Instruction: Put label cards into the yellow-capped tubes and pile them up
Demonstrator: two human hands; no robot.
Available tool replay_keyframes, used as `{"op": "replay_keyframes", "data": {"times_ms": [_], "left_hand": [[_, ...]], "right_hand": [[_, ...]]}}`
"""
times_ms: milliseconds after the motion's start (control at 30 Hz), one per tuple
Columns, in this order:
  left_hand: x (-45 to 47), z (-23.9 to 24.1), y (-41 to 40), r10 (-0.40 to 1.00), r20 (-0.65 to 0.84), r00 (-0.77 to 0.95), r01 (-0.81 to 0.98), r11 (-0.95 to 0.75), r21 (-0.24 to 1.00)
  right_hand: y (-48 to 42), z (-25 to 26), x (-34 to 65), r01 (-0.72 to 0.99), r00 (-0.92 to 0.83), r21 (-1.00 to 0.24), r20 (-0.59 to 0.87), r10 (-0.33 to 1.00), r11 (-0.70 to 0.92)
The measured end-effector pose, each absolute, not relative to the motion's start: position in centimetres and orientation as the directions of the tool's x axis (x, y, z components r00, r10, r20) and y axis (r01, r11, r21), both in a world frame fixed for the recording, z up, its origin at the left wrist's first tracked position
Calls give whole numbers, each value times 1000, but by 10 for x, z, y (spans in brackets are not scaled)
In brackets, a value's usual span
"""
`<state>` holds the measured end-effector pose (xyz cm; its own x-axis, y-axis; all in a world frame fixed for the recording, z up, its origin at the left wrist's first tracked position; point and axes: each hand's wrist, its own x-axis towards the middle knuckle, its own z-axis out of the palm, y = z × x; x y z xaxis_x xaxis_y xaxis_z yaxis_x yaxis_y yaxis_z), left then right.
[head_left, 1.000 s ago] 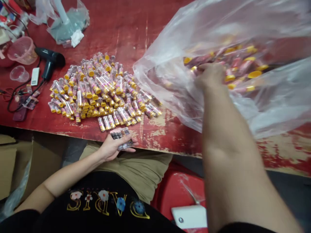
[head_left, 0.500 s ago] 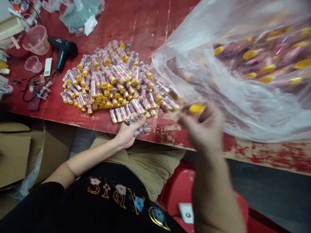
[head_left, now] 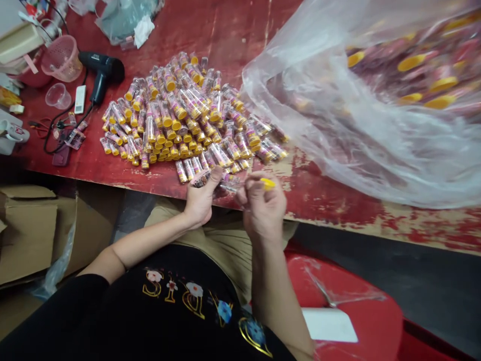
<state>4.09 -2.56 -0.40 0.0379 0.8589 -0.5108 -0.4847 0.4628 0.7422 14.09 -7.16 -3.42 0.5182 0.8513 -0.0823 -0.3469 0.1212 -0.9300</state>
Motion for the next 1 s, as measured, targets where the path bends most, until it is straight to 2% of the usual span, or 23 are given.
{"op": "replay_keyframes", "data": {"times_ms": [200,333,467,567,733,833,1000], "left_hand": [[32,6,-26,790,-603,112,-469,577,669],[30,4,-34,788,-581,204,-453,603,657],[31,3,-37,788,-559,259,-441,611,657],[32,4,-38,758,-581,297,-426,650,630],[31,7,-39,720,-596,355,-399,693,600],[29,10,-39,717,-574,395,-376,696,611],[25,10,-40,738,-553,387,-343,672,656]], "right_hand": [[-96,-1,155,-367,530,-888,46,847,279],[-100,3,144,-326,638,-857,111,762,398],[-98,-8,140,-279,702,-865,113,703,417],[-100,-13,140,-183,751,-873,173,638,452],[-113,-19,134,125,757,-848,417,502,515],[-126,-28,131,186,669,-861,464,581,474],[-143,-32,133,148,576,-926,367,731,348]]}}
